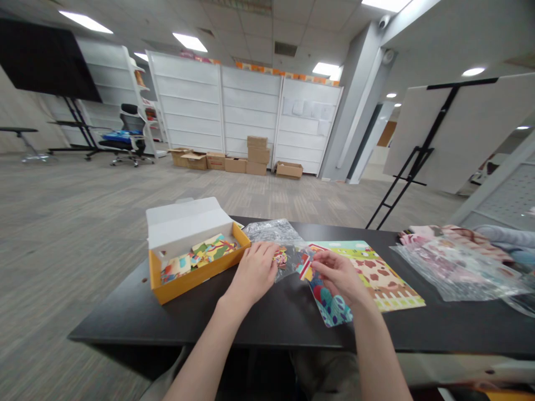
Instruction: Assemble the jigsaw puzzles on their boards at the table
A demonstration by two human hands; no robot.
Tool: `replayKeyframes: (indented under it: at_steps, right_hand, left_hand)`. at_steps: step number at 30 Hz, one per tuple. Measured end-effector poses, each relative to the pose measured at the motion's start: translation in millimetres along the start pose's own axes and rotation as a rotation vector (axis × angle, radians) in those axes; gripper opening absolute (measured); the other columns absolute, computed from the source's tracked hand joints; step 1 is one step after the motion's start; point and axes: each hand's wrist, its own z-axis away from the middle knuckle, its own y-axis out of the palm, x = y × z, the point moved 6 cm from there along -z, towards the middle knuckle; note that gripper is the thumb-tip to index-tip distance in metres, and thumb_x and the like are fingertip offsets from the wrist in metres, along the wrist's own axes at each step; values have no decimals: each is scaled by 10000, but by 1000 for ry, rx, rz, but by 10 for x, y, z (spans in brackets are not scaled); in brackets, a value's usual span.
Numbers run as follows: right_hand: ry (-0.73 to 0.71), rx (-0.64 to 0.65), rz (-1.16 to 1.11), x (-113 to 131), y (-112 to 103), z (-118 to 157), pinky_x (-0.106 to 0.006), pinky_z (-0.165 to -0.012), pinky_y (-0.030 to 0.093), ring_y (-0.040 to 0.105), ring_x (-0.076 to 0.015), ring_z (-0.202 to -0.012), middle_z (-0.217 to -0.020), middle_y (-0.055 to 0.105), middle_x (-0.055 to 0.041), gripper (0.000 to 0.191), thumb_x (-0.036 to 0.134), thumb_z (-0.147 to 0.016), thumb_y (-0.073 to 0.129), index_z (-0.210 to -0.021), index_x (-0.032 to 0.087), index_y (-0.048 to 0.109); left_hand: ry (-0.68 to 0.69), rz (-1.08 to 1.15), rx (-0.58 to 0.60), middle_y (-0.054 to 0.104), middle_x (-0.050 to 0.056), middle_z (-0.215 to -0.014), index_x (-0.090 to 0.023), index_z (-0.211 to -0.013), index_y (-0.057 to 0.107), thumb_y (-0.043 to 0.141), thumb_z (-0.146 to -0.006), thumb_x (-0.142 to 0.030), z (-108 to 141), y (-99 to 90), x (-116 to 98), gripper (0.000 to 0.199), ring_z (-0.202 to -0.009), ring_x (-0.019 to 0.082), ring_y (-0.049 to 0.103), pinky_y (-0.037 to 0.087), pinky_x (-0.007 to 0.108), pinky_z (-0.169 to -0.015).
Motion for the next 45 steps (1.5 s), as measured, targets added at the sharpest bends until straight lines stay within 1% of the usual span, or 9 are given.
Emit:
replayKeyframes:
  at_steps: [8,16,20,23,25,29,34,41,45]
  right_hand:
    - [67,41,-60,-102,652,-135,-255,-562,538,625,-126,-583,-716,688,-7,422,503,-619,864,-817,173,691]
    - [-33,-146,-53,-119,471,-230,-310,-585,568,628,-156,-595,-730,690,-28,441,565,-673,806,-821,173,671]
    - [-72,67,-81,-146,704,-221,-397,-852,602,729,-240,-933,-1011,749,-82,417,449,-706,809,-1018,205,678]
    - [-105,181,-70,-180,824,-190,-448,-1069,504,629,-260,-1248,-1347,648,-95,568,352,-718,796,-1249,265,616]
    - [-112,205,-49,-207,827,-177,-455,-1090,486,597,-259,-1295,-1411,602,-97,602,332,-743,767,-1313,278,580]
    - [-176,238,72,-186,815,-169,-411,-984,550,692,-226,-1097,-1173,720,-77,415,295,-795,697,-1203,247,640]
    - [-249,140,368,-102,864,-193,-353,-780,572,701,-194,-793,-873,736,-33,113,246,-827,625,-920,211,677]
    - [-339,68,474,76,841,-88,-333,-715,547,680,-195,-757,-927,748,-59,155,231,-848,591,-931,219,720]
    - [-310,109,456,241,528,26,-324,-703,544,687,-201,-731,-873,765,-47,191,342,-883,603,-899,224,752]
  left_hand:
    - [60,29,-39,672,107,-1258,-159,-1250,613,453,-984,-165,14,-9,-98,310,-1186,248,583,495,424,-1034]
    - [85,51,-13,667,90,-1276,-168,-1293,593,457,-920,-76,84,-8,-91,407,-1195,242,570,494,415,-1052]
    - [77,37,-33,636,111,-1331,-145,-1352,552,447,-914,-73,90,-2,-63,456,-1237,242,554,481,425,-1084]
    - [40,21,-45,621,123,-1352,-151,-1375,534,451,-910,-81,76,3,-33,478,-1265,252,550,482,436,-1086]
    - [31,14,-42,618,124,-1357,-151,-1384,526,450,-908,-85,65,12,-34,487,-1272,258,551,481,438,-1088]
    - [31,7,-51,609,133,-1369,-131,-1395,516,444,-909,-89,46,28,-65,493,-1286,264,540,471,441,-1096]
    - [18,-2,-56,607,143,-1369,-116,-1389,520,432,-912,-90,19,67,-89,485,-1281,271,541,477,444,-1081]
    - [6,-32,-74,597,130,-1386,-132,-1397,516,432,-896,-73,23,75,-54,511,-1300,273,514,463,445,-1079]
    - [-17,-65,-76,614,115,-1374,-166,-1375,541,442,-841,-13,39,15,-17,564,-1286,270,519,457,441,-1068]
